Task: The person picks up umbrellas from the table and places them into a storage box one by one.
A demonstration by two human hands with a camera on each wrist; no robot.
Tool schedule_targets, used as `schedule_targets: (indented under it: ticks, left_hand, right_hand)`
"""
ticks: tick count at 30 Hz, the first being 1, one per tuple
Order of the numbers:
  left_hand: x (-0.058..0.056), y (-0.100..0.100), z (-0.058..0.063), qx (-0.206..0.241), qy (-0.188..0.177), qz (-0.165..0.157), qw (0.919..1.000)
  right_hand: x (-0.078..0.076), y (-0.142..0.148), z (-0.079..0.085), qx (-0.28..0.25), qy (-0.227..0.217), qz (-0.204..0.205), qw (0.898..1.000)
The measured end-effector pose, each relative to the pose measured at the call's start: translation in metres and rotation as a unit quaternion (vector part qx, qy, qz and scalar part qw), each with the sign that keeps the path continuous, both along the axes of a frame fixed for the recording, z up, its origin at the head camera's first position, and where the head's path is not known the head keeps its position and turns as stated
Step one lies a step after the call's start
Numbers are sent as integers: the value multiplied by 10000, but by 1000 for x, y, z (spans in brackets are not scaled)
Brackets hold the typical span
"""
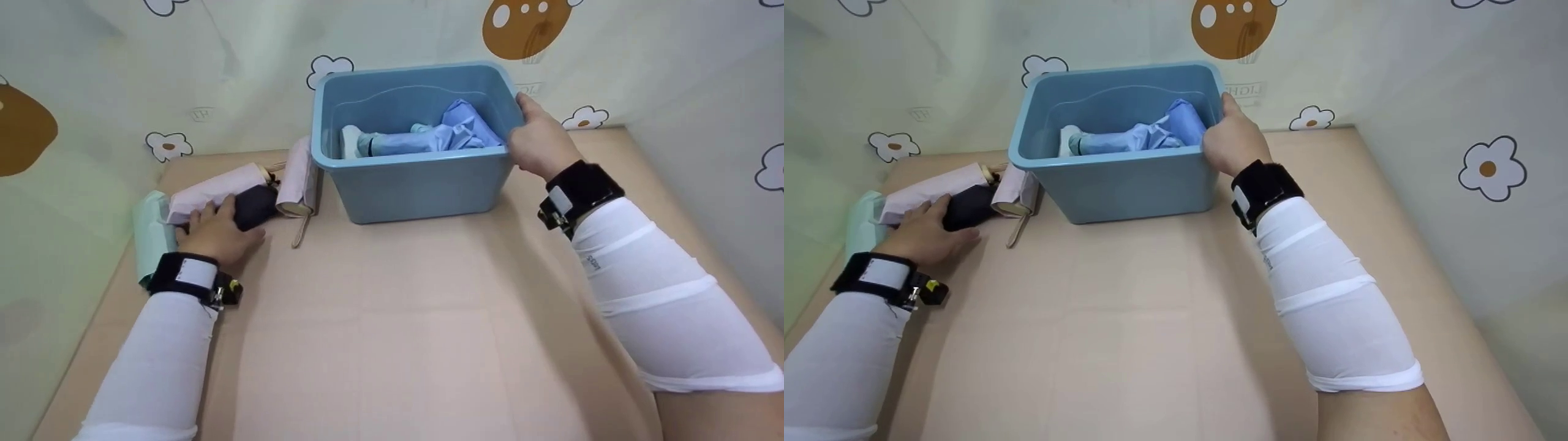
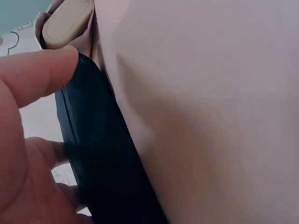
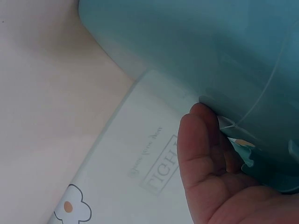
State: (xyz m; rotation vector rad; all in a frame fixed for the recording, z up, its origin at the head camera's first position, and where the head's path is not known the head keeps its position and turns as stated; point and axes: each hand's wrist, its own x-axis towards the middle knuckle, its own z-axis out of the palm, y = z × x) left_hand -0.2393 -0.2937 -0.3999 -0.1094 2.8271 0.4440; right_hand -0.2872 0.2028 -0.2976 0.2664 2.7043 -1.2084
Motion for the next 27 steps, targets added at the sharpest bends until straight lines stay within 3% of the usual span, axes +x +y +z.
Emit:
schedule_targets:
  ticks: [4, 14, 27]
  left_hand:
    - [0, -3, -3, -67, 14, 72, 10000]
    - [0, 2, -10, -137, 549, 438, 9974]
    - [0, 12, -11, 79, 703, -60, 9975]
  right_hand:
    - [-1, 0, 0, 10, -40, 2, 10000]
    - [-1, -1, -1, 138, 36, -23, 9999]
    - [-1, 0, 0, 110, 41, -43, 9999]
